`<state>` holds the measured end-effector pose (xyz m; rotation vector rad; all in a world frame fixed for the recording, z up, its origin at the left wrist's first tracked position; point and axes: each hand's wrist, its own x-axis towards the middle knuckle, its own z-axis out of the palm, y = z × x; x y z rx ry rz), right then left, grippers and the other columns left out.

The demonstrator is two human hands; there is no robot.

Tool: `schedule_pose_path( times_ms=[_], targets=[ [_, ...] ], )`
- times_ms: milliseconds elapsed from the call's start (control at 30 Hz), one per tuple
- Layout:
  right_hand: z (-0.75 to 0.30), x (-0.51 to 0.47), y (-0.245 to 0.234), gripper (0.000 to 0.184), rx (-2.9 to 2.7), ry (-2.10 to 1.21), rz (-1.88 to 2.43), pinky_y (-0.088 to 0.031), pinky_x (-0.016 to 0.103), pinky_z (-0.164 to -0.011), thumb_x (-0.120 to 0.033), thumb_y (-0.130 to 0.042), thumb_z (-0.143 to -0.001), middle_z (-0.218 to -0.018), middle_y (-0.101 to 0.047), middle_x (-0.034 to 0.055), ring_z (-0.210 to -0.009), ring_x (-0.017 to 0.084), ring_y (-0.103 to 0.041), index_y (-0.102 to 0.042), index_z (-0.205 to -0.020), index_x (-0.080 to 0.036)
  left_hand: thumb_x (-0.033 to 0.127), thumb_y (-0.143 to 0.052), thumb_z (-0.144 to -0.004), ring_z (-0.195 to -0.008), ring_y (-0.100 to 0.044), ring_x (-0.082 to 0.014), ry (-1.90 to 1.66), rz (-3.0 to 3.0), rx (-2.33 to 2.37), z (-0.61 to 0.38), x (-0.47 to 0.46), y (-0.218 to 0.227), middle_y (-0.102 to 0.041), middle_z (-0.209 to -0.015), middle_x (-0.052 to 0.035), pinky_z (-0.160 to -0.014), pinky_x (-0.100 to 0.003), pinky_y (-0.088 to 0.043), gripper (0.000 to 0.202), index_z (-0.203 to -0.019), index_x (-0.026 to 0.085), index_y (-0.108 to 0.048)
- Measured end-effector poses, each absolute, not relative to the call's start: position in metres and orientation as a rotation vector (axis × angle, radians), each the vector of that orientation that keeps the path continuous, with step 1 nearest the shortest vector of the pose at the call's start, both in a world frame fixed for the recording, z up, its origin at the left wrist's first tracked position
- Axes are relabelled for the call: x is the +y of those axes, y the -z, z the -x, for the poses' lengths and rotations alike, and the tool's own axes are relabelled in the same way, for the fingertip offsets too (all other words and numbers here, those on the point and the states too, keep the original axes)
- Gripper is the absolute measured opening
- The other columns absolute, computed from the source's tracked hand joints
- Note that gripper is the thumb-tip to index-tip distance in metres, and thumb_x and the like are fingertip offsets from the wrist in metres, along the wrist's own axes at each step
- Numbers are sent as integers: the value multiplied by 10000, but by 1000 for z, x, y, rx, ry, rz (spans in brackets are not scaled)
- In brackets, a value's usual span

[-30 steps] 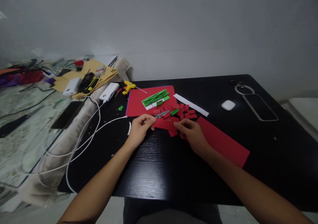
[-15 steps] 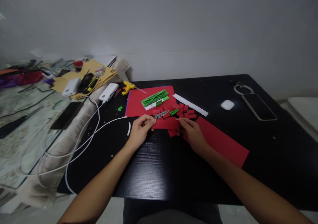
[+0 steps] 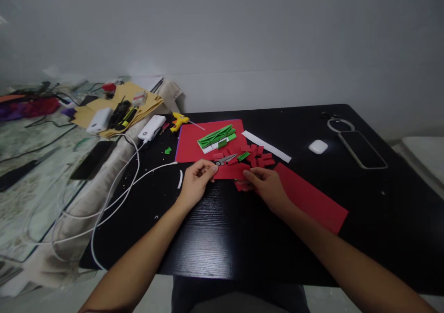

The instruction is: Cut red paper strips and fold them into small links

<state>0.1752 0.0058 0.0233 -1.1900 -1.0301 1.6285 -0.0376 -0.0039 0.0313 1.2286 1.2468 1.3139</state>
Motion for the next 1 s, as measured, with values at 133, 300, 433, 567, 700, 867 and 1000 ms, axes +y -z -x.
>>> schedule_pose_path(
  times_ms=[133, 300, 433, 567, 700, 867, 1000],
  targets=[
    [-174, 6, -22, 367, -985, -1639, 1159, -621, 314, -664, -481, -855, -699, -795, -764, 80, -777, 241, -763, -734, -809, -152, 354, -755, -806, -555, -547, -96, -1320, -1228, 1251, 38, -5, -31, -614, -664, 25, -579, -221, -430, 213, -809, 155, -678],
    [-177, 10, -18, 352, -906, -1613, 1140, -616, 300, -641, -465, -862, -692, -836, -752, 59, -706, 190, -725, -757, -844, -166, 303, -692, -810, -586, -569, -128, -1085, -1312, 1097, 45, -5, -32, -620, -614, 4, -613, -243, -421, 185, -728, 147, -635],
    [-178, 9, -19, 328, -1038, -1671, 1115, -598, 281, -612, -469, -824, -737, -816, -748, 53, -646, 157, -686, -763, -830, -161, 305, -642, -800, -627, -550, -143, -864, -1402, 931, 48, -7, -36, -606, -648, -15, -623, -256, -412, 194, -701, 142, -606],
    [-175, 2, -22, 335, -1298, -1785, 1039, -572, 255, -560, -482, -801, -756, -741, -720, 32, -601, 136, -658, -763, -785, -151, 378, -596, -896, -661, -541, -145, -798, -1438, 989, 39, -13, -35, -591, -710, -13, -646, -263, -420, 247, -821, 143, -604],
    [-171, -4, -19, 364, -1390, -1902, 1023, -588, 262, -569, -499, -791, -759, -708, -698, 24, -621, 146, -674, -762, -797, -138, 386, -597, -927, -623, -441, -114, -737, -1592, 1088, 31, -17, -27, -499, -672, 30, -589, -233, -335, 252, -828, 155, -580],
    [-170, -2, -14, 402, -1310, -1962, 1087, -604, 280, -589, -501, -852, -673, -703, -711, 24, -631, 158, -694, -741, -792, -132, 373, -528, -973, -604, -423, -109, -698, -1635, 1071, 32, -16, -22, -473, -647, 43, -576, -232, -318, 255, -834, 163, -564],
    [-172, 2, -15, 411, -1286, -1944, 1076, -607, 289, -611, -525, -811, -726, -731, -734, 42, -644, 165, -710, -727, -811, -132, 364, -525, -973, -608, -436, -110, -821, -1627, 1106, 33, -14, -21, -486, -669, 36, -586, -235, -338, 251, -824, 164, -552]
  ],
)
